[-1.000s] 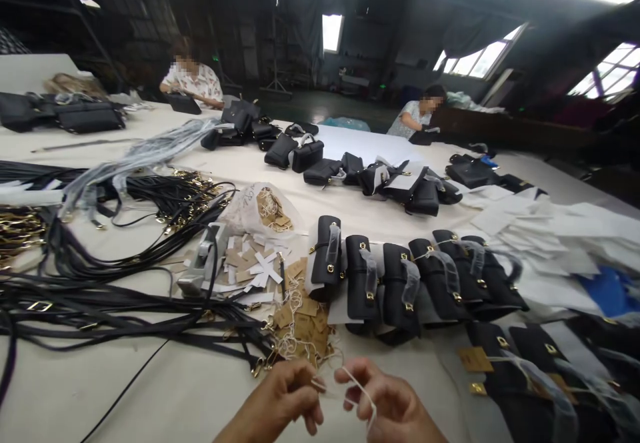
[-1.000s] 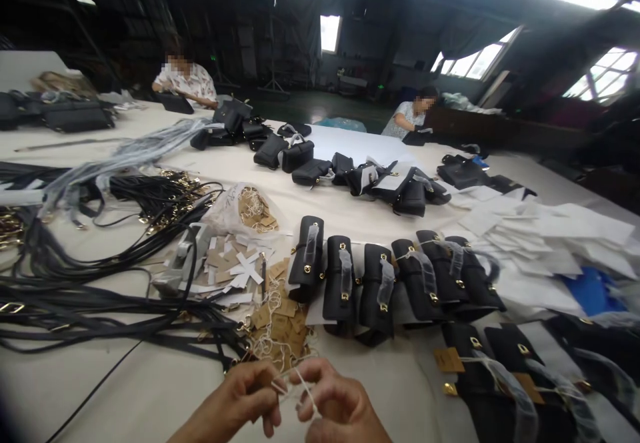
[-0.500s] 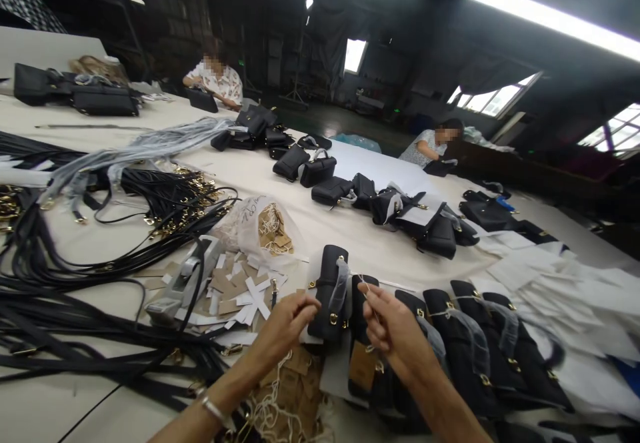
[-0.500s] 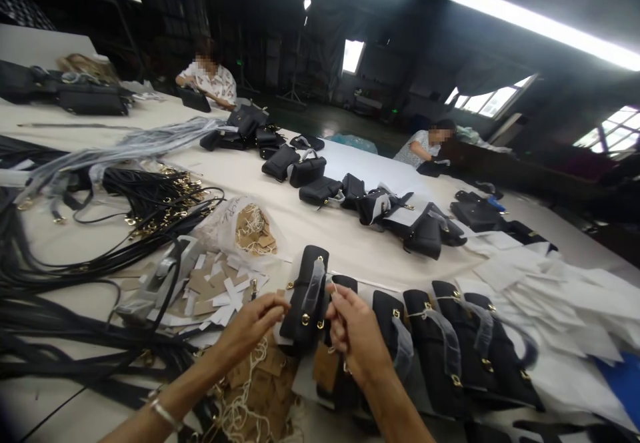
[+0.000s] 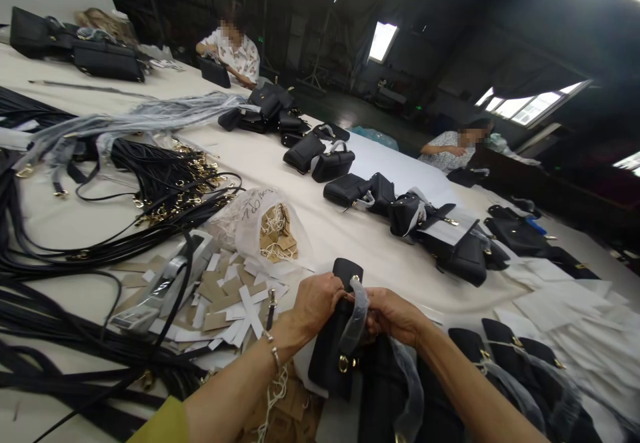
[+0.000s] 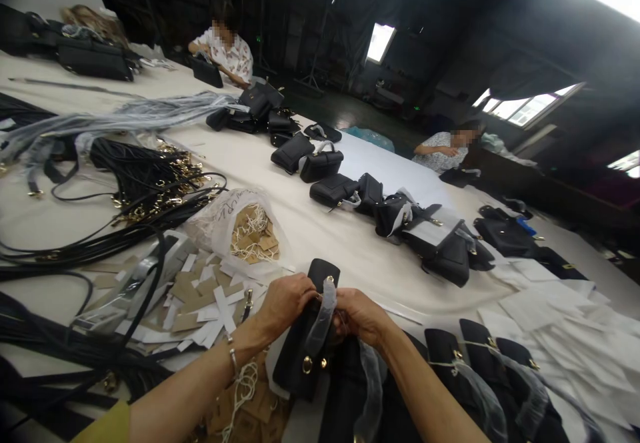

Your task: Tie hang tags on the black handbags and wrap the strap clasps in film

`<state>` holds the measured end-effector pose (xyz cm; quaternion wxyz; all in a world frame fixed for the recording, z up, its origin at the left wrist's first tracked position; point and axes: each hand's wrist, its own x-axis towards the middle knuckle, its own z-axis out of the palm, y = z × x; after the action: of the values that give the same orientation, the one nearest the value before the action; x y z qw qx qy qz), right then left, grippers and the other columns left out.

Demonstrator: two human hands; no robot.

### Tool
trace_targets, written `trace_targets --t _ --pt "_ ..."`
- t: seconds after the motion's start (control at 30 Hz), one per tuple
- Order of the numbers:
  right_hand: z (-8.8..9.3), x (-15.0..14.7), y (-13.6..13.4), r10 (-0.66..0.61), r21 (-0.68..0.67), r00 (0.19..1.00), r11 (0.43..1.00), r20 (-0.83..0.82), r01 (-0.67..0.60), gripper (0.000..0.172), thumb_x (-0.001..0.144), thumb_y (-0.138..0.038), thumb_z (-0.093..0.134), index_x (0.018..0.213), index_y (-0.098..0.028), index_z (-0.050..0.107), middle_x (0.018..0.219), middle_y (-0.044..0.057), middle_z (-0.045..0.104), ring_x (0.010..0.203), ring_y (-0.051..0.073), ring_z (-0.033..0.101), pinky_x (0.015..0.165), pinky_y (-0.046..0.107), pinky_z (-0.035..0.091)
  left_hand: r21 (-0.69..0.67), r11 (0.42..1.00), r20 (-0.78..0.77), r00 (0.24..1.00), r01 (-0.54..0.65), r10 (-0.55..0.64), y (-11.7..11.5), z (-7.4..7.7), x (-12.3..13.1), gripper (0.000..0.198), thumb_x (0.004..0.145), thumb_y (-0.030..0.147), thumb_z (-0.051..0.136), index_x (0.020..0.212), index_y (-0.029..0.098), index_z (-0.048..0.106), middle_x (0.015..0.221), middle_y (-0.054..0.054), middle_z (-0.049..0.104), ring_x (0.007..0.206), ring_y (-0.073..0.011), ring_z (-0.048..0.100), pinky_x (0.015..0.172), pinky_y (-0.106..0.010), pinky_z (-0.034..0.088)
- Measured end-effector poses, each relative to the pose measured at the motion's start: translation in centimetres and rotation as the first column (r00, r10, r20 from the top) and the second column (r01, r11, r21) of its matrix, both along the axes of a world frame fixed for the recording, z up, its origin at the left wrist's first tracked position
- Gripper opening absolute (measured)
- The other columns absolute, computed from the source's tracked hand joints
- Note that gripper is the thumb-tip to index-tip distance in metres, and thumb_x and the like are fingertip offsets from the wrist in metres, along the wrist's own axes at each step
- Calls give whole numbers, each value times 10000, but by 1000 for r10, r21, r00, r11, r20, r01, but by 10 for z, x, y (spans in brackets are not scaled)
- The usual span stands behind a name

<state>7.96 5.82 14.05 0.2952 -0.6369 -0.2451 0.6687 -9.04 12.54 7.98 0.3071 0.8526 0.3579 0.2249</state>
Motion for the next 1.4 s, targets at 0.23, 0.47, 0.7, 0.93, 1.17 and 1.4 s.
trace_targets --t 0.23,0.47,0.7,0.93,1.17,1.4 --pt "16 30 -10 -52 63 995 996 -88 58 374 635 -267 854 905 -139 629 780 43 712 730 139 665 655 216 506 -844 479 441 821 242 363 18 15 8 100 763 187 542 696 151 606 724 -8 635 679 -128 591 590 -213 423" --pt "1 38 -8 -396 -36 863 913 -313 406 303 644 -156 864 876 -150 668 718 -5 682 536 67 612 404 104 453 -865 -16 377 672 501 637 26 17 31 141 789 182 524 651 157 530 624 5 587 573 -93 568 556 -197 448" --pt "2 19 -7 -427 20 781 872 -457 489 335 684 -105 790 1010 -75 720 1021 120 740 933 171 712 822 198 588 -811 -97 361 624 577 693 28 19 29 225 861 223 532 649 169 480 557 54 476 479 -68 487 498 -193 399" --pt "-5 5 3 -314 251 932 902 -179 352 315 702 -345 831 886 -130 694 791 29 717 666 114 668 619 196 559 -746 -4 472 532 666 703 23 12 21 166 822 163 669 975 99 675 696 19 575 498 -31 495 452 -138 370" --pt "12 14 30 57 228 784 941 618 -249 269 772 -409 650 650 -175 598 479 -67 466 434 91 439 424 209 338 -793 181 556 569 582 605 17 5 11 398 758 151 753 1148 169 678 1086 -74 652 625 -39 606 397 -101 326" --pt "40 6 48 310 34 438 783 844 -621 166 722 -210 573 559 -183 583 504 -59 435 506 88 342 476 242 230 -605 757 545 822 246 168 25 12 10 306 819 221 678 1124 230 704 1003 -36 719 798 -160 635 678 -254 496"
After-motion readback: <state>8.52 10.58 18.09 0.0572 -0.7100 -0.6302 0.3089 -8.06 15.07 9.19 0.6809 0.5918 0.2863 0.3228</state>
